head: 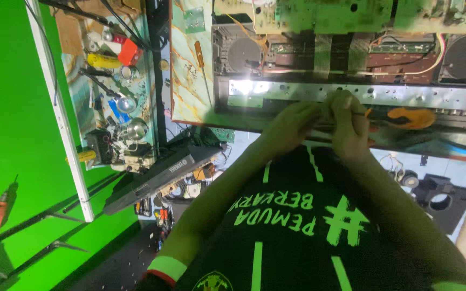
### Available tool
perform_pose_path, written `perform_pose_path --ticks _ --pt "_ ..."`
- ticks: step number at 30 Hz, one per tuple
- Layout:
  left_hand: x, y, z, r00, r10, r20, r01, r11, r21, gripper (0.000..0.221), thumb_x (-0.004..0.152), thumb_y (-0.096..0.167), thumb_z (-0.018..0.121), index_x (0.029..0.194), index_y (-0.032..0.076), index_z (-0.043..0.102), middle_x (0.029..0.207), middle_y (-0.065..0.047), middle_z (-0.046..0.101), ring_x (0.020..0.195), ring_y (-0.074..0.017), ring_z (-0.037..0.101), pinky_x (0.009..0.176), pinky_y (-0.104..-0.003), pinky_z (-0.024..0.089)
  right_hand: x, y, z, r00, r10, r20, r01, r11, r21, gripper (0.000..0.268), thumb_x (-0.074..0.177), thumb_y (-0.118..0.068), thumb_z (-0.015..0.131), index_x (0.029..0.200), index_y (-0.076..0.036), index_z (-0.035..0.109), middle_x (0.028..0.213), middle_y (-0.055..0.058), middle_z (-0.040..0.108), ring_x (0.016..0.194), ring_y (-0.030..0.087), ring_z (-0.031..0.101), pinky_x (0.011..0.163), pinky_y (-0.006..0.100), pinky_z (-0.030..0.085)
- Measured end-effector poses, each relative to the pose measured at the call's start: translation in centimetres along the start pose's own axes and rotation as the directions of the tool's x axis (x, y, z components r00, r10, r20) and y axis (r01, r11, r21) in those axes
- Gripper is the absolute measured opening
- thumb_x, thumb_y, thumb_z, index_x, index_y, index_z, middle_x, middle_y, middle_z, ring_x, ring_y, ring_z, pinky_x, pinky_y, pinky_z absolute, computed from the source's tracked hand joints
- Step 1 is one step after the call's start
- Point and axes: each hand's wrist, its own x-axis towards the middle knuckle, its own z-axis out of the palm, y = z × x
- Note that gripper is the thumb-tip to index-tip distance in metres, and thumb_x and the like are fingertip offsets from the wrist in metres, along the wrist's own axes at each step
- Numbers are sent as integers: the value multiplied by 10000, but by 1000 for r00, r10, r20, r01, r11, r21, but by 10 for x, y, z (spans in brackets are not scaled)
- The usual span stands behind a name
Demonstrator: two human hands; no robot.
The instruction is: The person works on the internal components of a musical keyboard using a screwdriver to remove and replace screws and handling internal circuit boards and wiring.
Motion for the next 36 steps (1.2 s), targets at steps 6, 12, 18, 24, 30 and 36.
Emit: perform_pose_path --ticks 6,12,18,24,30,36 --pt "8 -18 17 992 -64 -111 63 998 -12 346 965 122 716 1304 87 660 1326 -147 680 1087 -259 749 942 -323 602 29 -32 -17 956 -156 248 287 680 -675 199 1132 -124 486 1098 24 615 1044 202 628 973 302 612 826 422 507" --pt "32 -28 13 949 -195 -246 191 981 -41 353 956 104 671 1293 8 630 1282 -195 701 1110 -298 739 950 -336 586 33 -35 -43 955 297 -4 -214 678 -704 236 1096 -159 558 1254 -44 689 922 154 711 648 267 699 565 372 550" --pt "54 -63 3 928 -251 -277 282 956 79 431 955 87 578 1369 -26 601 1297 -281 660 1198 -425 668 1077 -453 519 25 -4 -57 999 43 -4 -32 657 -753 194 1099 -114 645 1254 -38 733 1016 169 749 824 239 726 724 358 560" --pt "82 -68 15 867 -482 -128 490 871 32 401 938 114 549 1308 54 692 975 -213 769 877 -323 772 879 -413 599 24 15 -54 997 -32 -74 -23 766 -642 219 1087 -67 635 1289 -9 697 1164 204 743 1045 263 753 883 344 587" --pt "90 -73 3 937 -330 -113 328 944 -35 340 972 152 571 1271 55 702 1040 -161 799 841 -228 798 813 -356 611 31 7 -51 995 17 -98 -77 751 -656 243 1088 -89 602 1299 -6 690 1187 222 735 1081 316 740 884 377 578" --pt "92 -80 3 909 -407 -92 400 912 -87 311 976 159 582 1238 48 708 1148 -175 765 907 -245 791 851 -339 609 36 -3 -43 992 87 -91 -126 707 -696 278 1078 -99 580 1324 -28 686 1131 208 743 953 324 736 824 394 570"
